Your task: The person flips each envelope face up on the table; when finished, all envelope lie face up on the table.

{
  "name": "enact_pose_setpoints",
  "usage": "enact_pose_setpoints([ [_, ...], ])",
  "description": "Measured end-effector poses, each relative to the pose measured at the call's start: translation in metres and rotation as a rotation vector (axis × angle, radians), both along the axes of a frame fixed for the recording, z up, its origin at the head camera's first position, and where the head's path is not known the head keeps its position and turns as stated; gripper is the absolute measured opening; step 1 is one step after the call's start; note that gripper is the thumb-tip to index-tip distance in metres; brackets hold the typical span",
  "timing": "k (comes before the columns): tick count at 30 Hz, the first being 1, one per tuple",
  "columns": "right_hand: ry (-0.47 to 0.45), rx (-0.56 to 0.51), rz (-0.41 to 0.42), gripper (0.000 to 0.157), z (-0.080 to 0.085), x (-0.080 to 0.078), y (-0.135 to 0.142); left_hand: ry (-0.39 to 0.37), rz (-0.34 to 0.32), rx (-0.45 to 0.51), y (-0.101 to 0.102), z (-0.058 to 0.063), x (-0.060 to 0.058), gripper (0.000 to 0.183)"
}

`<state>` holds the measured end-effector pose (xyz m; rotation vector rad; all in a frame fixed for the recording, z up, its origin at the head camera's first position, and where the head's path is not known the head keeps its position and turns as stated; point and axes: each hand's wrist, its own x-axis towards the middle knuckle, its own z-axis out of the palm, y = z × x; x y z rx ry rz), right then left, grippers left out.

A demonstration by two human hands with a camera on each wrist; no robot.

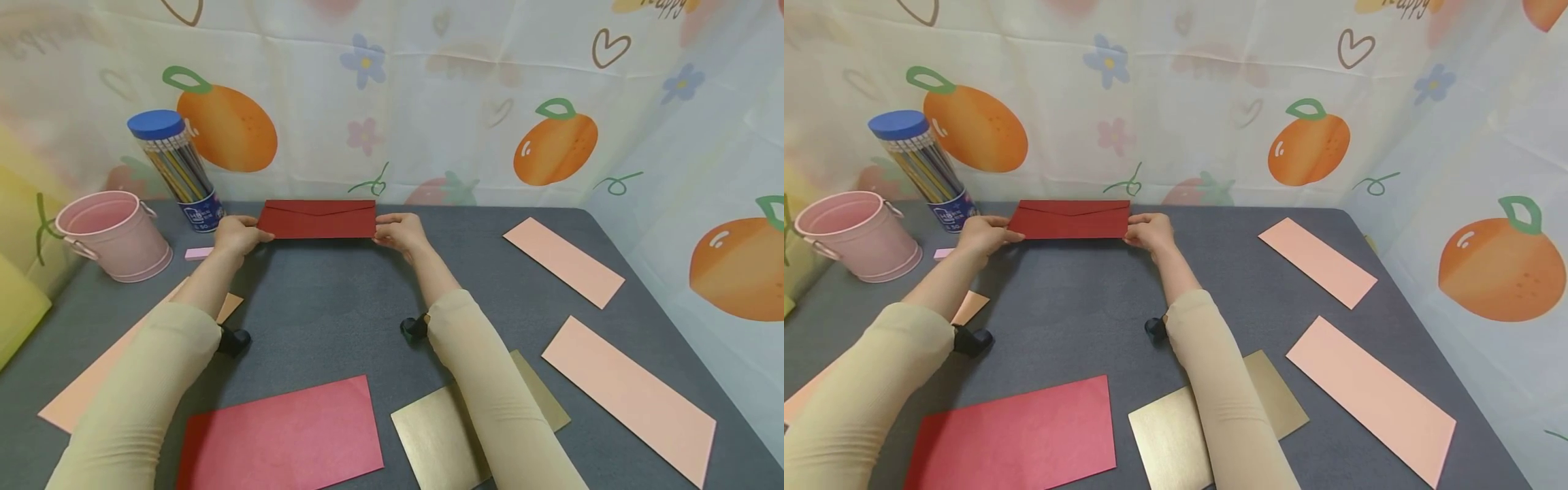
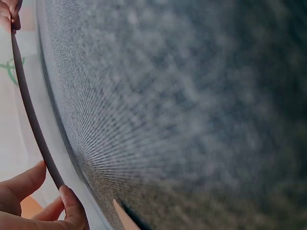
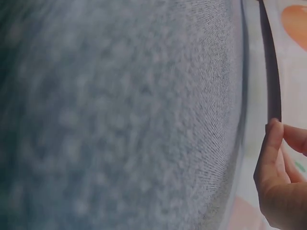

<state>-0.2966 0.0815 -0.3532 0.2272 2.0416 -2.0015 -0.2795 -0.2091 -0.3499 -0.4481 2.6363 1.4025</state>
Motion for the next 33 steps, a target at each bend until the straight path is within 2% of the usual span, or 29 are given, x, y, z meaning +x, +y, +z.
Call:
enact_pose_setpoints([
  [9, -0.018, -0.012, -0.036, 0.047, -0.0039, -0.0026, -0.0027, 0.014, -0.020, -0.098, 0.0036, -0.0011, -0.0012, 0.059],
  [14, -0.009, 0.011, -0.043, 0.043, -0.0062, -0.0029, -0.0033, 0.015, -0.021, -0.098, 0.0033, -0.0029, -0.0013, 0.052],
  [18, 0.004, 0.080, -0.030, 0.042, -0.0079, -0.0025, -0.0034, 0.007, -0.021, -0.098, 0.0032, -0.0035, -0.0007, 0.051],
  [23, 0.021, 0.155, -0.012, 0.043, -0.0081, -0.0007, -0.0037, -0.012, -0.051, -0.111, 0.0030, -0.0026, -0.0001, 0.053],
  [33, 0.004, 0.161, 0.003, 0.044, -0.0102, -0.0009, -0.0028, -0.074, -0.100, -0.078, 0.0032, 0.0015, 0.0026, 0.056],
])
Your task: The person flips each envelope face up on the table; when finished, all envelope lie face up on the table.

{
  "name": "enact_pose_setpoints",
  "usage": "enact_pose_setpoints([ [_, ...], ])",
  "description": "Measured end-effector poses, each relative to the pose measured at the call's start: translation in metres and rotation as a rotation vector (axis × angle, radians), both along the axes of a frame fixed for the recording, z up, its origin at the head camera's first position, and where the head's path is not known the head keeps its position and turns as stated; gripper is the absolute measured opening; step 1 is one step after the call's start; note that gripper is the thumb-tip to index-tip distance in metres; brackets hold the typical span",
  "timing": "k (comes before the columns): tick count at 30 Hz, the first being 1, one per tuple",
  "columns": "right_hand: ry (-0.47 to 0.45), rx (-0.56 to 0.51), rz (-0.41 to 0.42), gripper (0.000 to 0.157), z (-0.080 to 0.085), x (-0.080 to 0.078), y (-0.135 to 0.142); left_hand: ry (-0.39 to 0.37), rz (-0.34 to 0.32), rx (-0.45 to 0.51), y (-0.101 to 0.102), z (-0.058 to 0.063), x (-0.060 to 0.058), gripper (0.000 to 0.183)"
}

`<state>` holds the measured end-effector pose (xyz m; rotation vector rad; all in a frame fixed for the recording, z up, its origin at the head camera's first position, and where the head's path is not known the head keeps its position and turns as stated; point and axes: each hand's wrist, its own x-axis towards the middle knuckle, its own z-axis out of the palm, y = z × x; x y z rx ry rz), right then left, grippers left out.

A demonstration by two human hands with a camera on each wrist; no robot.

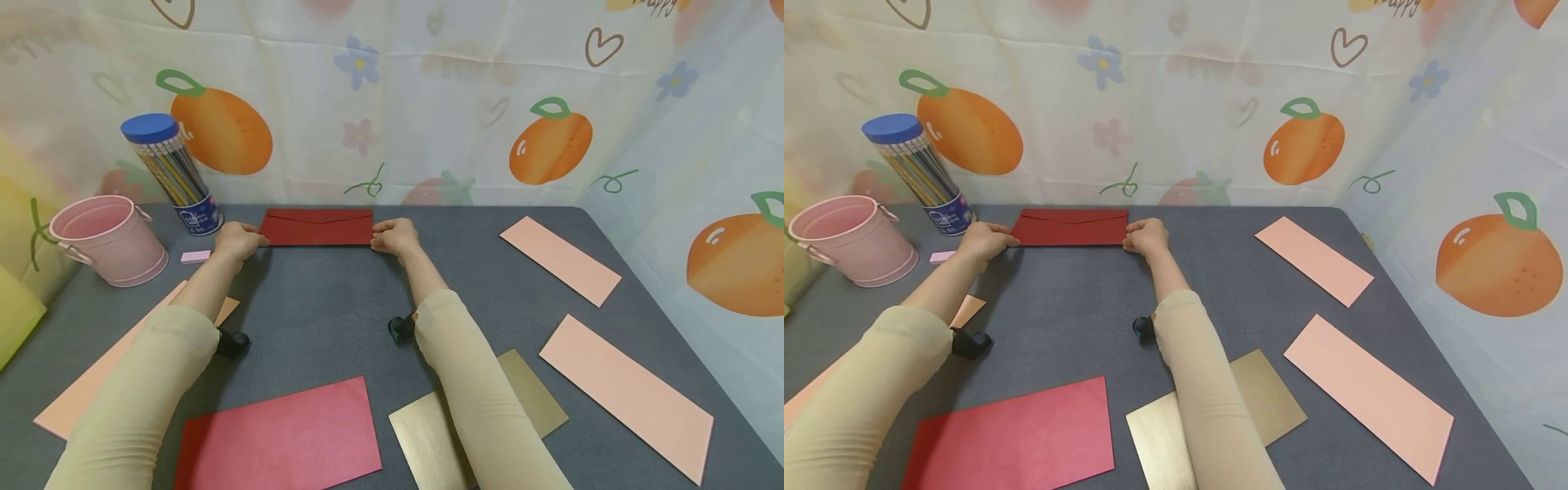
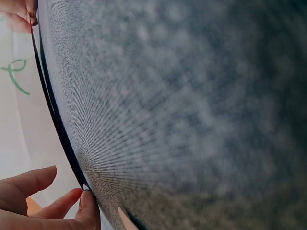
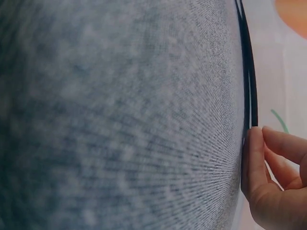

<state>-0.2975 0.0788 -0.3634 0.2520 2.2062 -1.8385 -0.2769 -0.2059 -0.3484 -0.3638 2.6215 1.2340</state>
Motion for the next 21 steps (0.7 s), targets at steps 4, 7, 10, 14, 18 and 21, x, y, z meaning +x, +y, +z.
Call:
enact_pose_setpoints([
  [4, 0.004, 0.021, 0.014, 0.042, 0.001, 0.001, -0.001, 0.000, -0.016, -0.002, -0.001, 0.000, 0.001, 0.057],
  [7, 0.009, 0.042, 0.024, 0.040, 0.003, 0.002, -0.002, -0.002, -0.030, 0.001, -0.001, 0.000, 0.001, 0.059],
  [10, 0.010, 0.044, 0.024, 0.039, 0.004, 0.001, -0.002, -0.003, -0.047, 0.006, -0.001, 0.001, 0.001, 0.059],
  [14, 0.003, 0.055, 0.030, 0.040, 0.006, 0.000, 0.000, -0.002, -0.081, 0.001, -0.002, 0.001, 0.000, 0.059],
  [18, 0.005, 0.074, 0.052, 0.041, 0.009, 0.000, 0.002, 0.001, -0.105, 0.005, -0.002, 0.004, -0.001, 0.060],
  [21, 0.017, 0.089, 0.077, 0.041, 0.014, 0.000, 0.005, 0.019, -0.105, 0.020, -0.002, 0.007, -0.003, 0.062],
])
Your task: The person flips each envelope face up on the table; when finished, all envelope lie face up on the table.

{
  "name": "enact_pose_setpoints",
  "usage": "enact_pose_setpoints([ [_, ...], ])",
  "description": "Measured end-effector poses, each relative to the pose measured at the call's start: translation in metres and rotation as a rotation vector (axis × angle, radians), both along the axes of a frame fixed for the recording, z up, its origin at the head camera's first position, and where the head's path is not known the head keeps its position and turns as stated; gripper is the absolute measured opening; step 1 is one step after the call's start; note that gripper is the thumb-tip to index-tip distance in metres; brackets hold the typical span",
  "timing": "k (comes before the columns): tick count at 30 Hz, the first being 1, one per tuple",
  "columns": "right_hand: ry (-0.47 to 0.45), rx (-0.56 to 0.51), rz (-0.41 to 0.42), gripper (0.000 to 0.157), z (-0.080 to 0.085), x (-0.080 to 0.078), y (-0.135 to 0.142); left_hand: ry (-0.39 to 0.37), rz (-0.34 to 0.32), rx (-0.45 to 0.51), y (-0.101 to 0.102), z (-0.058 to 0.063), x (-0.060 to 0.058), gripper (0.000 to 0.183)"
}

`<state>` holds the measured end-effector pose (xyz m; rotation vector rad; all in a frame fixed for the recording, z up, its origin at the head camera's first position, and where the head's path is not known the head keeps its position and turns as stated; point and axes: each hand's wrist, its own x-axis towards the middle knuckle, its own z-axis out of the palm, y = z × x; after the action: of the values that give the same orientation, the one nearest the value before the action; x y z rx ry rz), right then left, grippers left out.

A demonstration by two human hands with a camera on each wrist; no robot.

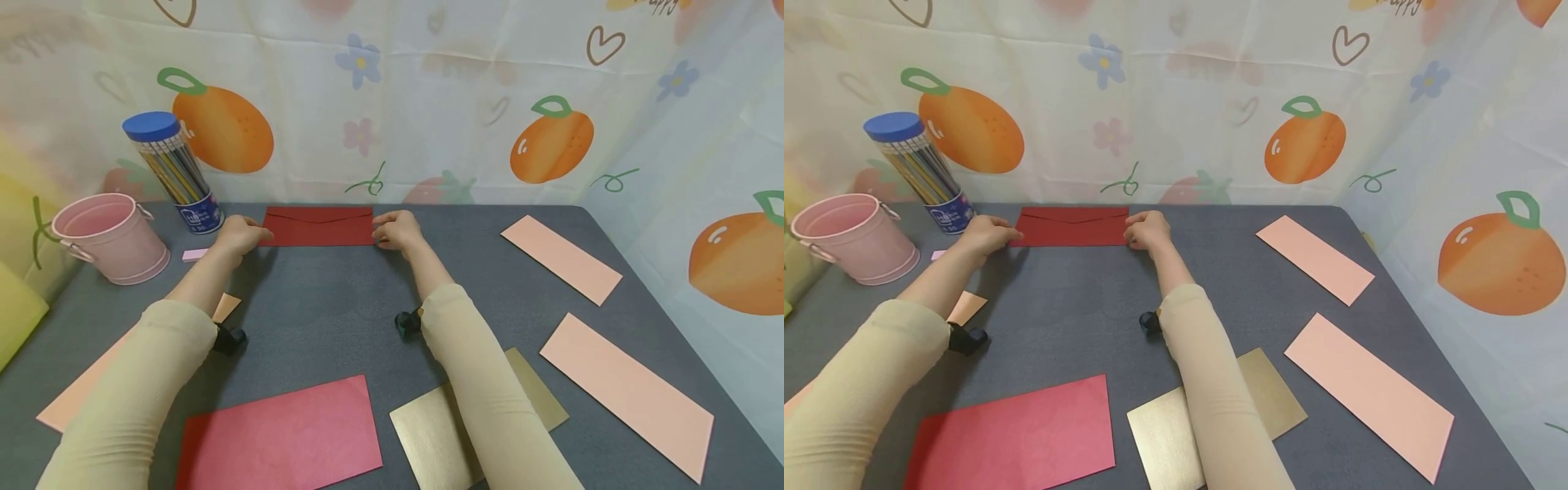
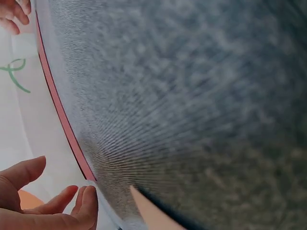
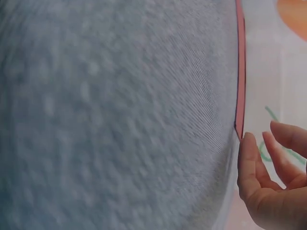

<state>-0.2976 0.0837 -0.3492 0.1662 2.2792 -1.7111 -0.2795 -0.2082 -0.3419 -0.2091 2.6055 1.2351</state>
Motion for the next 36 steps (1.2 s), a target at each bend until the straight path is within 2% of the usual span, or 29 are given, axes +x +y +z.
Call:
enact_pose_setpoints([
  [6, 0.028, 0.020, 0.066, 0.041, 0.010, 0.002, 0.006, 0.063, 0.004, -0.012, 0.009, 0.007, -0.001, 0.062],
  [11, 0.035, 0.037, 0.155, 0.041, 0.015, 0.004, 0.009, 0.081, -0.038, -0.006, 0.023, 0.014, 0.002, 0.059],
  [18, 0.074, 0.102, 0.319, 0.042, 0.016, 0.007, 0.009, 0.094, -0.171, 0.003, 0.038, 0.021, 0.011, 0.055],
  [24, 0.100, 0.141, 0.407, 0.042, 0.022, 0.015, 0.010, 0.114, -0.271, -0.006, 0.041, 0.024, 0.021, 0.053],
  [30, 0.106, 0.148, 0.475, 0.042, 0.028, 0.022, 0.011, 0.122, -0.358, -0.031, 0.036, 0.025, 0.032, 0.050],
  [36, 0.133, 0.156, 0.559, 0.043, 0.028, 0.031, 0.006, 0.135, -0.458, -0.094, 0.021, 0.029, 0.044, 0.048],
])
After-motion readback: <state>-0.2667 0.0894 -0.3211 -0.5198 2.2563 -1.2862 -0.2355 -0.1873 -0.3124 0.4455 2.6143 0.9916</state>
